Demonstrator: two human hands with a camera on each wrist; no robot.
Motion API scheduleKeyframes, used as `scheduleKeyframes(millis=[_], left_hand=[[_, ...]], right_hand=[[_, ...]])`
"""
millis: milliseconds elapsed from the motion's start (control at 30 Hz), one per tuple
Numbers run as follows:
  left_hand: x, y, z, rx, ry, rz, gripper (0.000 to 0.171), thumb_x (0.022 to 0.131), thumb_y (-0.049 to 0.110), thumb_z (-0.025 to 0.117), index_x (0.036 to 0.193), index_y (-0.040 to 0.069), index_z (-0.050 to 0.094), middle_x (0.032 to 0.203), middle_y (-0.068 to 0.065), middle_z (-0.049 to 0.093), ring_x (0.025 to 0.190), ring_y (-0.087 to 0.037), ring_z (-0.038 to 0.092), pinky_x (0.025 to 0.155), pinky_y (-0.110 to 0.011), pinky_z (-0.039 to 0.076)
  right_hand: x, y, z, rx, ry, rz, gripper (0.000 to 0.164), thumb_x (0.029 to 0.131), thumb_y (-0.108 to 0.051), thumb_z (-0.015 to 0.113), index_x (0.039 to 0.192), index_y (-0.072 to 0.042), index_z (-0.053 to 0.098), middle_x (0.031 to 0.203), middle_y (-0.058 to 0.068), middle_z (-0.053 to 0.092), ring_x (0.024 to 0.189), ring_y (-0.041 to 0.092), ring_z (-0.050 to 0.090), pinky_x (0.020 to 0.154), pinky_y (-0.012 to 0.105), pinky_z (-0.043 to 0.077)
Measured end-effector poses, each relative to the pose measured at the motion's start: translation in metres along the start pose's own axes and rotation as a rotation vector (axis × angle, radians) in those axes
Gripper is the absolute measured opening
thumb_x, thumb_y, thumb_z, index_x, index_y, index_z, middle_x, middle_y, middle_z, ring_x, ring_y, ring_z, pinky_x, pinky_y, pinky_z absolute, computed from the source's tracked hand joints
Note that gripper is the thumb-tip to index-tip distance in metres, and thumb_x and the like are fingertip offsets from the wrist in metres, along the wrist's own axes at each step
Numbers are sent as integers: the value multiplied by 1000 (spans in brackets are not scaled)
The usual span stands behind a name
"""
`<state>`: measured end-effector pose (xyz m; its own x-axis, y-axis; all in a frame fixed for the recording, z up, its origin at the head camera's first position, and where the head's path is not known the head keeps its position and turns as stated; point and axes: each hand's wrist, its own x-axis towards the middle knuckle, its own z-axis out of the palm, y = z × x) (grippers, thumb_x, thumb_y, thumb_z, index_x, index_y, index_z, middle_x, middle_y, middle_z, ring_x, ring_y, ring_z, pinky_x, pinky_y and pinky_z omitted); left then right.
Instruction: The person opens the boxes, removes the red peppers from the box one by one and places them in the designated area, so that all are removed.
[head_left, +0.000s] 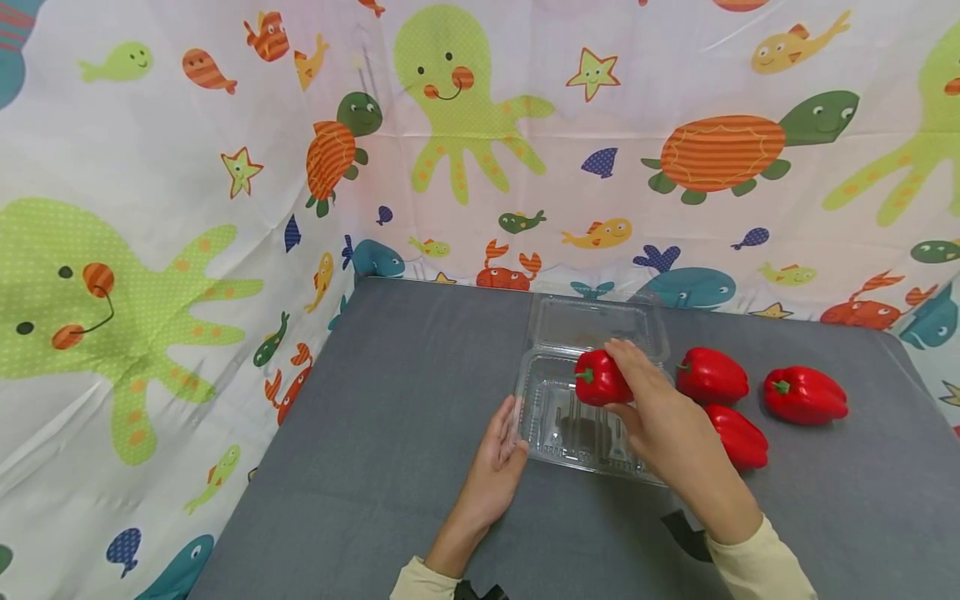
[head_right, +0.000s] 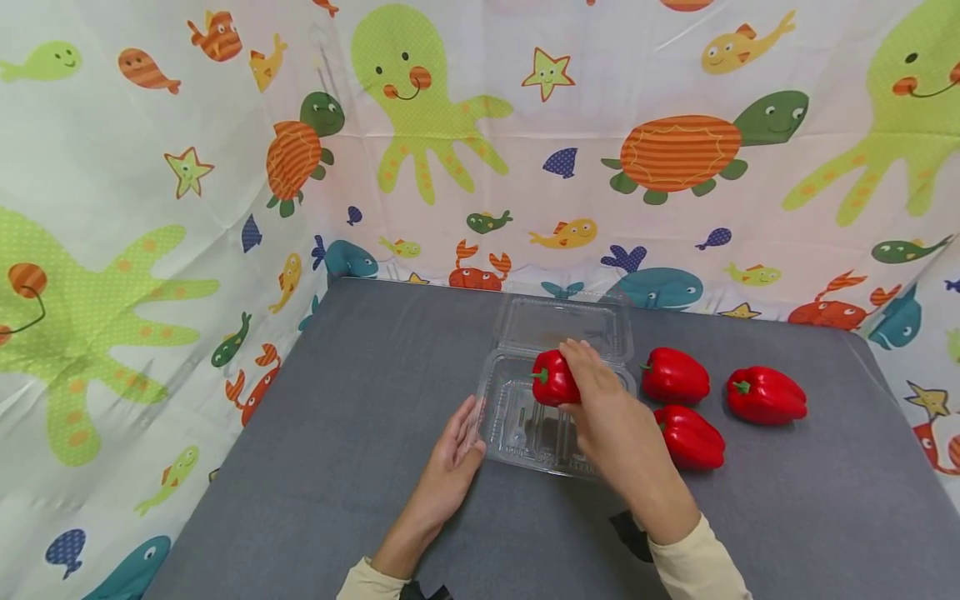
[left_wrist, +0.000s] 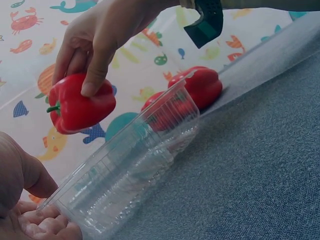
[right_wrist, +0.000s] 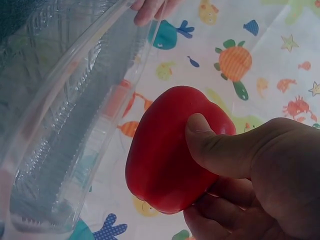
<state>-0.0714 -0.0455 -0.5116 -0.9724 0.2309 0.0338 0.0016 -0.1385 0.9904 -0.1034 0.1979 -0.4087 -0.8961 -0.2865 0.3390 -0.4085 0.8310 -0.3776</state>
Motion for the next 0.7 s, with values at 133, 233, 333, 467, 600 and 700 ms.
scheduleKeyframes(millis=[133,233,333,467,600,700], left_hand=[[0,0,0,-1,-4,8,69,108,-6,43,169,5,12,176,-11,16,162,-24,12,128,-33,18],[0,0,0,2,-4,10,69,108,-6,43,169,5,12,176,-11,16,162,-24,13,128,-33,18],[0,-1,0,5,-2,6,69,109,-6,43,169,5,12,176,-11,16,162,-24,13,128,-34,18],[0,-1,0,10,1,-1,69,109,-4,44,169,6,13,176,-11,16,162,-25,13,128,-36,19],[0,-1,0,10,4,-4,69,109,-4,44,169,7,13,176,-12,15,162,-26,13,128,-37,19],[0,-1,0,8,5,-6,69,109,-4,44,170,7,13,176,-11,15,162,-25,13,128,-36,19]], right_hand=[[-2,2,-3,-2,13,-7,104,74,-8,97,162,-11,42,158,21,50,138,48,54,70,53,66],[-3,3,-4,-9,23,-8,104,73,-7,97,162,-10,43,157,22,51,137,49,55,70,53,66],[-4,5,-5,-14,29,-6,106,71,-7,98,161,-10,43,157,23,52,136,50,55,71,56,65],[-6,8,-8,-21,42,-7,105,71,-6,98,160,-9,43,156,23,52,136,50,55,73,59,64],[-7,9,-11,-26,43,-7,106,70,-6,98,161,-9,43,157,23,52,135,50,56,75,61,63],[-7,11,-13,-24,41,-5,108,69,-5,98,161,-9,42,157,23,51,136,51,55,76,63,63]])
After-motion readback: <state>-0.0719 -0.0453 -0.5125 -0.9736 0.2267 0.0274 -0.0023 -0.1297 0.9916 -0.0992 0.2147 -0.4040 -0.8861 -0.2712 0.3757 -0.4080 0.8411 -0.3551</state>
